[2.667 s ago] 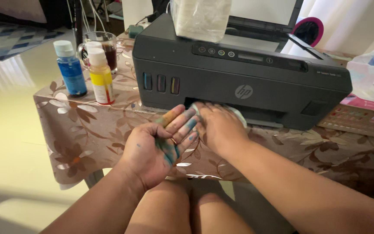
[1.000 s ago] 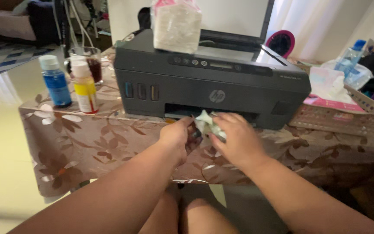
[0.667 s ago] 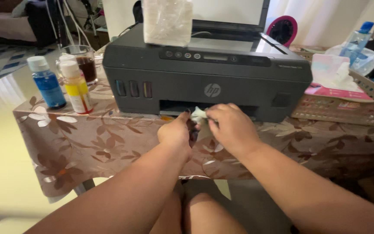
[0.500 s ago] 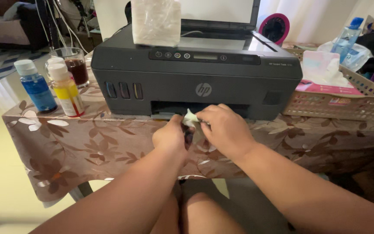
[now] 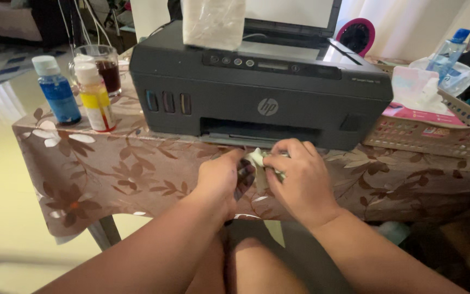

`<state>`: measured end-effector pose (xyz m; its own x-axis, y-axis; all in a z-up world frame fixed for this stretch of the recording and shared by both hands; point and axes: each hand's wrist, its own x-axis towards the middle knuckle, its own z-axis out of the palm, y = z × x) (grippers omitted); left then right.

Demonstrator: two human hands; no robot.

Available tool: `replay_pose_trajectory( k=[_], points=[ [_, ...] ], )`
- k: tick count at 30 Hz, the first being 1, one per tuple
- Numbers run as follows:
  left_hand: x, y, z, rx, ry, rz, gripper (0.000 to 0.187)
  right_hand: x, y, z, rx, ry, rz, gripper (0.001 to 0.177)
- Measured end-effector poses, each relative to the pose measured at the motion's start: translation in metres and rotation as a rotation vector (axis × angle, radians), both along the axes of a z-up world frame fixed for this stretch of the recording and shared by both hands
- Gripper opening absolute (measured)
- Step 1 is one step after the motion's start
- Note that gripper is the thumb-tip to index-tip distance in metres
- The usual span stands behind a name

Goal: The person wipes the exterior and interior surfaces of an HP printer using a cloth. They open the front cover, wipe around the ink tanks and paper path, then close the cover and continue wiping the front and sides of the printer.

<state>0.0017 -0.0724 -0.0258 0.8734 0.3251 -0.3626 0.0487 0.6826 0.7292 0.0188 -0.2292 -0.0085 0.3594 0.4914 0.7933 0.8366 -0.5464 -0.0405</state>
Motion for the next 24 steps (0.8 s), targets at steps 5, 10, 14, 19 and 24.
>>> replay_pose_trajectory(
  k=[5,10,14,19,24],
  points=[
    [-0.015,0.020,-0.016,0.139,-0.160,0.020,0.014,0.005,0.018,-0.008,-0.030,0.056,-0.101,0.015],
    [0.000,0.042,-0.012,0.204,-0.189,-0.032,0.026,0.019,0.041,-0.011,-0.023,0.100,-0.127,0.014],
    [0.005,0.044,-0.010,0.225,-0.239,-0.130,0.028,0.028,0.049,-0.008,0.006,0.189,-0.135,0.019],
    [-0.012,0.038,-0.016,0.548,-0.322,0.064,0.034,0.030,0.053,-0.001,-0.016,0.163,-0.128,0.017],
    [-0.029,0.054,-0.023,1.049,-0.256,0.177,0.037,0.027,0.076,-0.003,-0.140,0.008,-0.138,0.021]
  ],
)
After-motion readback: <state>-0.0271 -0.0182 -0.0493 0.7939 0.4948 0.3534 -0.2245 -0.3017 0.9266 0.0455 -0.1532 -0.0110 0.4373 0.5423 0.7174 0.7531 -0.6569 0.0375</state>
